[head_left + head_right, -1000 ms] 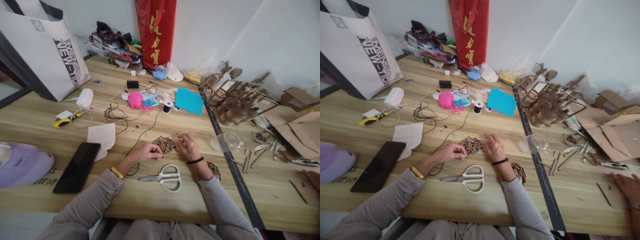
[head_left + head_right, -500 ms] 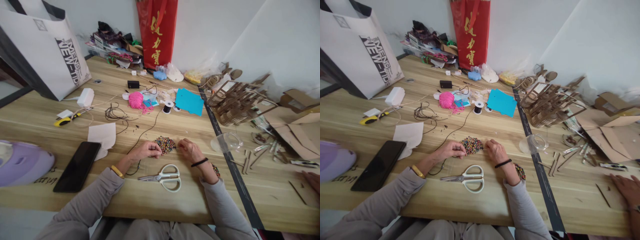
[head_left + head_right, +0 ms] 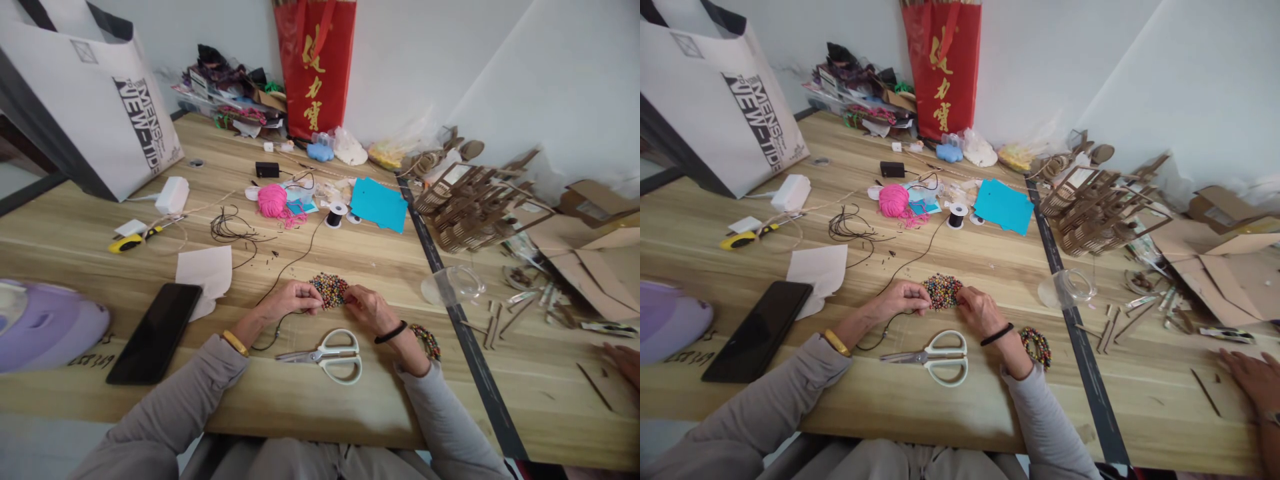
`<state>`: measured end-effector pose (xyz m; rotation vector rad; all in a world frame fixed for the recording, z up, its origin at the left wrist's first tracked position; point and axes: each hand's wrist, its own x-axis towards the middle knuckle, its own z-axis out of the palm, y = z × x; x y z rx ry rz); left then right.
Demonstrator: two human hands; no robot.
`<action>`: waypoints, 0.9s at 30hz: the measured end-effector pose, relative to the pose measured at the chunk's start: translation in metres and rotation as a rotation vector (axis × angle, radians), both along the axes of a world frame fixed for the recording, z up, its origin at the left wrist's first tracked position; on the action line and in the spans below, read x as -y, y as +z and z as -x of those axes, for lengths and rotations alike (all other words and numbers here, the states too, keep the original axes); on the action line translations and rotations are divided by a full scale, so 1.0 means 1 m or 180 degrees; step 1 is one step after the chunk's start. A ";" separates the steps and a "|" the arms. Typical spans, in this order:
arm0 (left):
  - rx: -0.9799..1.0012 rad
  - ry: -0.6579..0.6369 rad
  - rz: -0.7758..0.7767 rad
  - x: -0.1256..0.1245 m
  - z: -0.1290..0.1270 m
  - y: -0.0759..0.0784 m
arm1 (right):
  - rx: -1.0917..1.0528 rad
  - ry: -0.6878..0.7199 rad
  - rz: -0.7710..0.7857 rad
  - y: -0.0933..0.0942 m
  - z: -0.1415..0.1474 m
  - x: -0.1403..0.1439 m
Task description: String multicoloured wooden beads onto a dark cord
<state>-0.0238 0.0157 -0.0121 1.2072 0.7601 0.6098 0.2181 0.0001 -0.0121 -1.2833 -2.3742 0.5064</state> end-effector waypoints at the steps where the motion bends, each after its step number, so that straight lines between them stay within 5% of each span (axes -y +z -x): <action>1: -0.0006 0.0004 0.0007 0.000 0.000 0.000 | -0.0029 0.0009 -0.0038 -0.001 0.002 0.001; 7: -0.0032 0.0018 0.0033 0.000 0.000 0.001 | -0.0242 0.0041 -0.0170 -0.004 0.008 0.003; 16: 0.0016 0.0012 0.0057 0.000 0.000 -0.001 | -0.0735 0.0325 -0.0459 0.017 0.028 0.017; 27: 0.0025 -0.0067 0.0022 0.001 0.000 0.004 | -0.1222 0.0397 -0.0713 0.010 0.047 0.026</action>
